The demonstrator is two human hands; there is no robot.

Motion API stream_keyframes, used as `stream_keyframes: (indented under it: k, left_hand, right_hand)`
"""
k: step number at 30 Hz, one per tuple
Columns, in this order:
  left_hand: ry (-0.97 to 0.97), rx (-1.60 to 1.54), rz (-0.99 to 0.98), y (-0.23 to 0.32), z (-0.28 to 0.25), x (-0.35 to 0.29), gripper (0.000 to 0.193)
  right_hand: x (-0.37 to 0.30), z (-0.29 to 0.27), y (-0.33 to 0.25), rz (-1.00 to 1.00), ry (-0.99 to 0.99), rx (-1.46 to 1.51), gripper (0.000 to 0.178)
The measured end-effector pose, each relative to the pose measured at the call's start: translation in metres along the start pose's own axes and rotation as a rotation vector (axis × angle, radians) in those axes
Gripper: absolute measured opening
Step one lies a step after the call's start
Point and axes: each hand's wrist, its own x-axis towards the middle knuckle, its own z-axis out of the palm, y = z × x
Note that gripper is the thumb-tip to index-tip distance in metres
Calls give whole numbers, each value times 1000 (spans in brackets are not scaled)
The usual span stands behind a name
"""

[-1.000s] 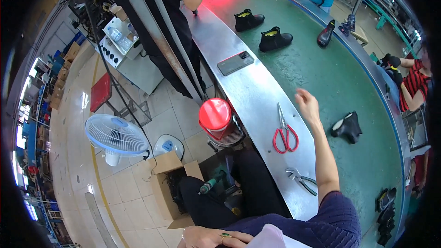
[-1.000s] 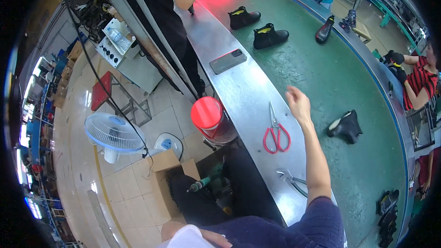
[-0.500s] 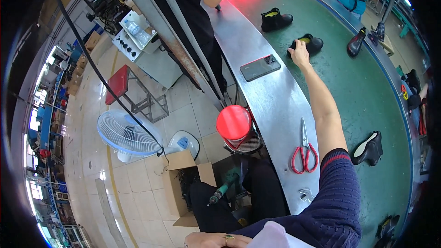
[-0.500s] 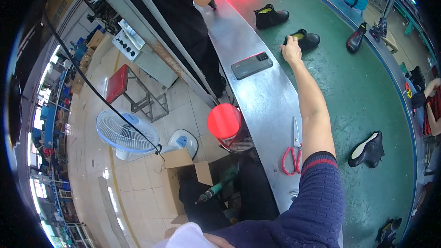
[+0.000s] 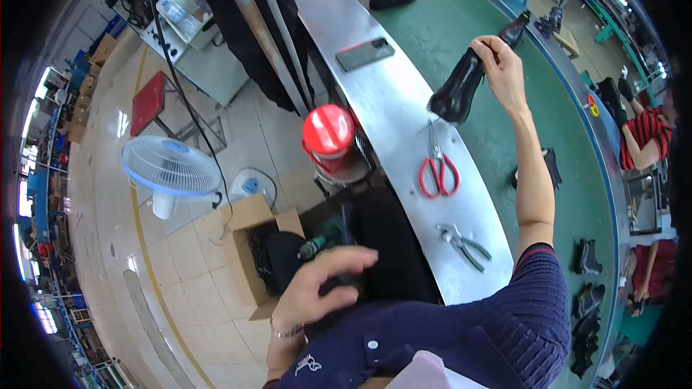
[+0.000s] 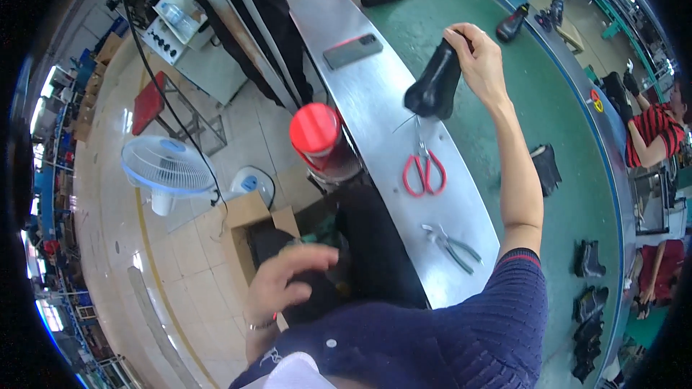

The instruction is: Manually assemble and finish a shoe upper by trimming excess material and smoothing edges.

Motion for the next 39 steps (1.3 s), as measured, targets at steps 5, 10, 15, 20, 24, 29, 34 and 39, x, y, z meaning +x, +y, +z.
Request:
stream_keyframes:
  k: [5,10,15,20,24,29,34,39]
  left_hand:
    - [156,203,47,-34,16,31,100]
    - [-71,83,184,-57,21,22,126]
    - [200,-6,194,-102,24,-16,131]
    - [350,-81,113,-124,24,-62,140]
    - [487,-80,48,-123,18,-89,143]
    - [655,-254,-13,-138,0,-136,125]
    - [785,-660,-189,-178,-16,-181,91]
    - [790,-526,-392,-157,-1,-152,86]
  right_hand:
    - [-89,-13,-111,122,-272,497,18]
    - [-149,10,-167,170,-549,649,17]
    - [-185,49,-164,224,-705,647,24]
    - [-232,49,-121,384,-544,545,31]
    - [-307,17,-39,250,-576,-256,50]
    - [-380,-26,0,229,-550,-643,65]
    - [-382,-25,19,320,-558,-662,57]
    - [-375,-24,17,401,-607,-596,51]
